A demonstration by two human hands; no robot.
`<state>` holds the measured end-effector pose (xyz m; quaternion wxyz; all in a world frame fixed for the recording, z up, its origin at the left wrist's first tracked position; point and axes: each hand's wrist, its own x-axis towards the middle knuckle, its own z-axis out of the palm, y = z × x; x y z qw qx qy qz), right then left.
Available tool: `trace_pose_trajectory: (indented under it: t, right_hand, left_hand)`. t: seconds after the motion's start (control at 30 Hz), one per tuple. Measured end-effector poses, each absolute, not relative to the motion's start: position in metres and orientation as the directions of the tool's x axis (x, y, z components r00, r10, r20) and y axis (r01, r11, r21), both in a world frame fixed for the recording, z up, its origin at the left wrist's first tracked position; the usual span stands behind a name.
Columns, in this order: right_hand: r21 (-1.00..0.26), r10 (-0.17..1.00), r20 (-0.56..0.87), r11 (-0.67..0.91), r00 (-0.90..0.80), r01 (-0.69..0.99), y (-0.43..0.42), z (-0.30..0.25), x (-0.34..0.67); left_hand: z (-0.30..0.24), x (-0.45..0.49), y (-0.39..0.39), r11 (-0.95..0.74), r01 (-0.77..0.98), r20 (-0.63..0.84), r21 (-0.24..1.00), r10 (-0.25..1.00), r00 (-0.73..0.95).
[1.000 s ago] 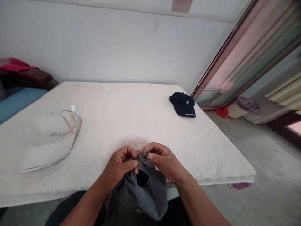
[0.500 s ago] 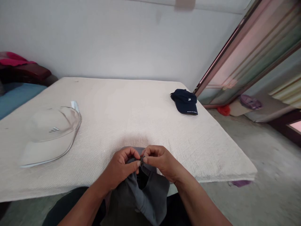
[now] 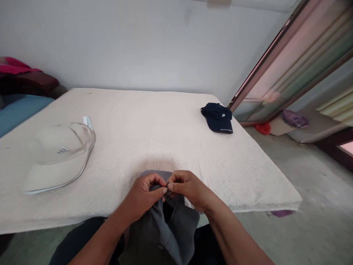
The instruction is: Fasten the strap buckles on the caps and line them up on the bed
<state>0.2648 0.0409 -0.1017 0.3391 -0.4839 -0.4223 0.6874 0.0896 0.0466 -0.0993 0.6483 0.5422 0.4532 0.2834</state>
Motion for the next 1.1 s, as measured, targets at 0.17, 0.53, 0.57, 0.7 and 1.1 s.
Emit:
trace_pose_trajectory:
  t: [0.17, 0.53, 0.57, 0.7, 1.1]
  right_hand:
    - [-0.899, 0.867, -0.376, -0.427, -0.328, -0.097, 0.041, -0.103, 0.267]
    - [-0.897, 0.885, -0.341, -0.407, -0.317, -0.172, 0.041, -0.102, 0.263]
    - [-0.898, 0.888, -0.345, -0.406, -0.304, -0.168, 0.041, -0.103, 0.262]
    - [-0.893, 0.899, -0.367, -0.412, -0.24, -0.18, 0.041, -0.106, 0.259]
    - [-0.928, 0.936, -0.315, -0.339, -0.158, -0.155, 0.039, -0.107, 0.25]
  left_hand:
    - [-0.1, 0.092, 0.045, 0.244, 0.097, -0.262, 0.965, 0.876, 0.406]
    - [-0.098, 0.096, 0.044, 0.229, 0.112, -0.254, 0.967, 0.902, 0.348]
    - [-0.098, 0.096, 0.044, 0.218, 0.123, -0.247, 0.968, 0.906, 0.343]
    - [-0.101, 0.096, 0.045, 0.214, 0.146, -0.251, 0.966, 0.91, 0.331]
    - [-0.103, 0.095, 0.046, 0.258, 0.102, -0.277, 0.961, 0.901, 0.333]
